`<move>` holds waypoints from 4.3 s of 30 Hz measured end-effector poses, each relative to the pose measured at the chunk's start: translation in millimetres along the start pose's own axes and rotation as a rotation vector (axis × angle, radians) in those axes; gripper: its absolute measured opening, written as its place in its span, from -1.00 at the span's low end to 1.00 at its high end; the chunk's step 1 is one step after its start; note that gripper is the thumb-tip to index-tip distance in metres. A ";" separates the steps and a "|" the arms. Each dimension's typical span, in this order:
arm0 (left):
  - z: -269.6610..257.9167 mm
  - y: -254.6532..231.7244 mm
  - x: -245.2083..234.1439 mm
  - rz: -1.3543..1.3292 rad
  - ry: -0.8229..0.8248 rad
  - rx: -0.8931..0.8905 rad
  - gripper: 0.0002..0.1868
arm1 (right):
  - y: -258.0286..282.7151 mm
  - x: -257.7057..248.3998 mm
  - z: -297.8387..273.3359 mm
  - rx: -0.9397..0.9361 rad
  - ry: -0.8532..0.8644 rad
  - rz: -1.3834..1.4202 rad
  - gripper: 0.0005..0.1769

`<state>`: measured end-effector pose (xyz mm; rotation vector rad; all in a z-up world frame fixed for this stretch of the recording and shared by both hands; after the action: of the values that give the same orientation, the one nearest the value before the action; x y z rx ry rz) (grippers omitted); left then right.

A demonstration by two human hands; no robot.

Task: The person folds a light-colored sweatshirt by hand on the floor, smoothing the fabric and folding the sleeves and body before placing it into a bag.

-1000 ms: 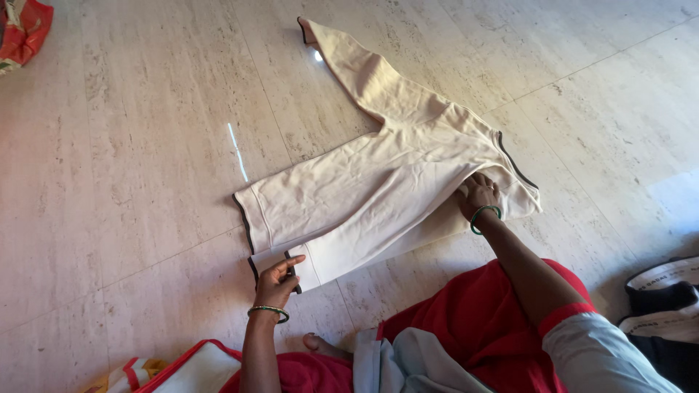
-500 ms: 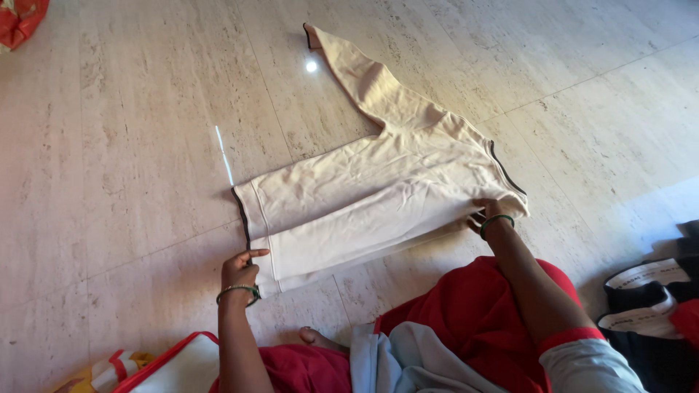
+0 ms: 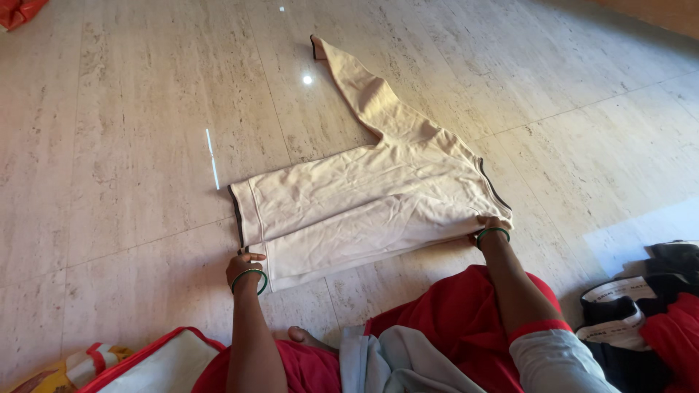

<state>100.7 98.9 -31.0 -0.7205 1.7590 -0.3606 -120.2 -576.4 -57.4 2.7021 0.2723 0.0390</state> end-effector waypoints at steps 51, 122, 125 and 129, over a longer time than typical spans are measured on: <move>-47.8 -83.1 -31.7 0.225 -0.427 0.268 -0.35 | 24.9 3.1 -70.4 -0.943 -0.779 -0.727 0.14; -94.3 -163.2 103.3 0.560 0.122 0.509 -0.22 | 7.5 127.5 -24.6 -1.468 -0.317 -1.713 -0.05; -89.7 -209.9 135.3 0.463 0.006 0.797 -0.21 | 0.4 118.0 -16.2 -1.451 -0.294 -1.730 -0.05; -71.2 -252.5 174.2 0.379 0.131 0.848 -0.16 | 4.4 128.1 -19.2 -1.491 -0.265 -1.691 -0.05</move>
<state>76.2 -213.0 5.3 0.2416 1.6074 -0.8268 4.8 -547.3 -40.0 0.4925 1.4934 -0.4059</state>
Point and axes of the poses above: each hand's wrist, its own z-axis towards the middle knuckle, its own x-axis out of the palm, y = z × x, the point moved 7 cm from there along z, towards the middle knuckle, and after that the axes turned 12 degrees about x, right-handed, at the moved point
